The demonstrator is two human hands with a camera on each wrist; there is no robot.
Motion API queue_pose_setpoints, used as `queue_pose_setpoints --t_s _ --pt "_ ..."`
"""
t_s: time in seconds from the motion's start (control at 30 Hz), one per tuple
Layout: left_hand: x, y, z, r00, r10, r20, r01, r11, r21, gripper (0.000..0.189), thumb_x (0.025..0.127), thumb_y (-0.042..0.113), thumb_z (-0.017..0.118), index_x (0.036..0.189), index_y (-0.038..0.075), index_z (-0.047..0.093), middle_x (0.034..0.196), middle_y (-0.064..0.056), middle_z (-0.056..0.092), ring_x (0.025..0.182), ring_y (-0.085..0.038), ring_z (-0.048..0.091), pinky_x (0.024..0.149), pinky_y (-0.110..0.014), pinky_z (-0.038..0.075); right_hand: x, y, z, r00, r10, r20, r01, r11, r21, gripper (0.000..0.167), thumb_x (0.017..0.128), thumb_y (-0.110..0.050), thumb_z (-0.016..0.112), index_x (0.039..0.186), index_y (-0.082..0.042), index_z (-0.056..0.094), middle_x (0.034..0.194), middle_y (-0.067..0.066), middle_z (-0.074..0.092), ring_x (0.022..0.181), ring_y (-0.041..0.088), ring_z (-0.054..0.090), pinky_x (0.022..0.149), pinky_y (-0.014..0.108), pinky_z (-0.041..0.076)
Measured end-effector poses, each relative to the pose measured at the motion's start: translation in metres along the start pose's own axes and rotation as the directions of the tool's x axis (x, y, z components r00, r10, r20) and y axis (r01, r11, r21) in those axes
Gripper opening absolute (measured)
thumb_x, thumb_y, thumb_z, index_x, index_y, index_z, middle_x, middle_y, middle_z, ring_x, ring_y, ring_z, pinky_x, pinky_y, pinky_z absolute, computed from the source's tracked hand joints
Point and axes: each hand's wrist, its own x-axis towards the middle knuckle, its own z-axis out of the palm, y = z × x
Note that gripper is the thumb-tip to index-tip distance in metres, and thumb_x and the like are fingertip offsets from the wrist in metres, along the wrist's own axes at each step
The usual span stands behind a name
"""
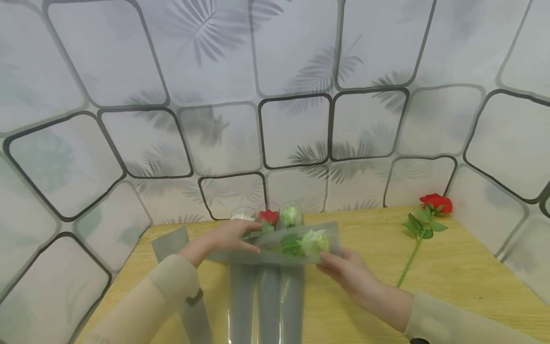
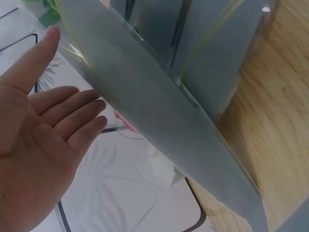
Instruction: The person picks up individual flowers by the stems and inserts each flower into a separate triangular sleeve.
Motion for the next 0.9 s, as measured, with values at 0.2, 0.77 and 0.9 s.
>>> queue_pose_setpoints --t_s 0.2,0.77,0.9 --pt "-0.001 -0.010 0.009 0.998 0.037 0.044 -0.039 0.998 0.050 0.061 0.095 0.023 0.081 0.141 -0.010 0.060 0.143 -0.025 0.066 0.133 -0.040 0.064 0.116 -0.050 0.051 -0.001 -0.002 -0.004 1.000 0.006 0.017 -0.006 1.000 0.024 0.049 0.106 -0.006 0.059 0.146 0.017 0.042 0.109 -0.006 0.075 0.102 0.005 0.074 0.103 0.029 0.060" --pt "0.002 -0.004 0.015 0.990 0.142 0.008 -0.141 0.989 -0.044 0.030 0.095 0.013 0.078 0.072 0.009 0.060 0.064 0.013 0.042 0.060 0.001 0.035 0.058 -0.016 0.032 0.009 -0.025 -0.015 0.998 -0.009 -0.059 0.019 0.983 0.182 0.057 0.112 -0.004 0.047 0.159 0.015 0.020 0.114 -0.004 0.070 0.102 0.004 0.075 0.104 0.021 0.057" --pt "0.003 0.006 0.020 0.988 0.153 0.025 -0.148 0.980 -0.135 0.029 0.094 0.010 0.078 0.071 0.007 0.062 0.062 0.014 0.036 0.058 0.002 0.032 0.057 -0.016 0.027 0.016 -0.035 -0.019 0.995 -0.009 -0.103 0.027 0.985 0.173 0.059 0.112 -0.006 0.046 0.162 0.012 0.019 0.117 -0.004 0.064 0.101 0.002 0.072 0.103 0.018 0.056"
